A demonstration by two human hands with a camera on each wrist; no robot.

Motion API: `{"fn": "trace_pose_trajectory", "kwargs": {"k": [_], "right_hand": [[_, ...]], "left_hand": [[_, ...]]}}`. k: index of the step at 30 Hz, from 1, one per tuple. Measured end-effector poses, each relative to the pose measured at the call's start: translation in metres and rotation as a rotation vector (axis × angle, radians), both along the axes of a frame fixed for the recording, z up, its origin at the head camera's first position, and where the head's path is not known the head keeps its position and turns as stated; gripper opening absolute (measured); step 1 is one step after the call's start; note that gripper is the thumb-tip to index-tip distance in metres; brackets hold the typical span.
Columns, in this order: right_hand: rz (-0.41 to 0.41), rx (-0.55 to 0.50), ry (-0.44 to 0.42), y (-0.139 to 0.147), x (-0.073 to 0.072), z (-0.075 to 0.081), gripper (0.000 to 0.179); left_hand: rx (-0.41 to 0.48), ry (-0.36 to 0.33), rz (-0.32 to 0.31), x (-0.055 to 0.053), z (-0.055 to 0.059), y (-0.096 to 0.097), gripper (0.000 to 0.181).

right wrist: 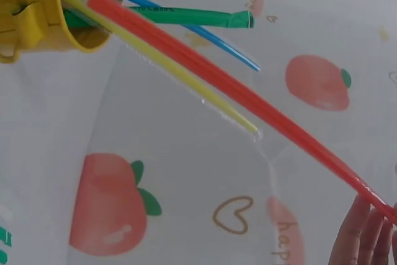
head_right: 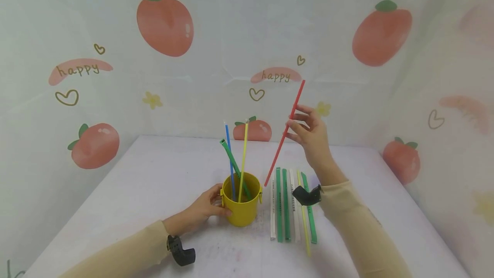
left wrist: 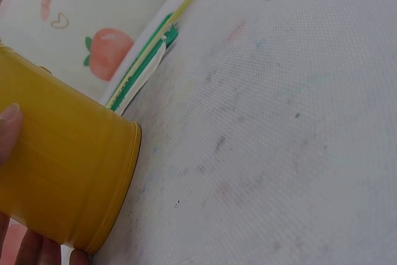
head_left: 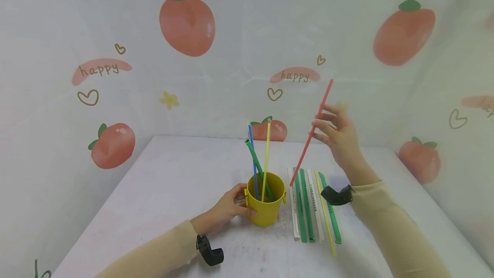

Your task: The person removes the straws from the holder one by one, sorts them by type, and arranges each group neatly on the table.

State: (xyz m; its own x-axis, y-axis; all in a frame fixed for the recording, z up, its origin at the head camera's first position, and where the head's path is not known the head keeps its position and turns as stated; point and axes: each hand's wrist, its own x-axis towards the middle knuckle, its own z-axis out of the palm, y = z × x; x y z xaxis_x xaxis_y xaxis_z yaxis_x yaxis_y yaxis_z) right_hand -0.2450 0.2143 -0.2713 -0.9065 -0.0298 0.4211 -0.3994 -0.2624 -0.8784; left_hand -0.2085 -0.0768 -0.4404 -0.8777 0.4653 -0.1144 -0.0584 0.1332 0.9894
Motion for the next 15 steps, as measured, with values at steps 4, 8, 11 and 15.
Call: {"fn": "trace_pose_trajectory", "kwargs": {"k": [4,8,11,15], "right_hand": [[-0.018,0.040,-0.031,0.008,0.000,-0.003,0.039],[-0.035,0.092,-0.054,0.017,-0.001,-0.007,0.038],[-0.031,0.108,-0.074,0.022,-0.002,-0.011,0.038],[-0.035,0.141,-0.106,0.030,-0.003,-0.016,0.038]], "left_hand": [[0.004,-0.005,0.000,0.000,-0.002,0.000,0.068],[0.011,-0.006,-0.002,0.000,-0.002,-0.001,0.068],[0.006,-0.002,-0.001,0.000,-0.002,-0.001,0.068],[-0.003,0.008,-0.004,0.000,-0.001,-0.001,0.069]]}}
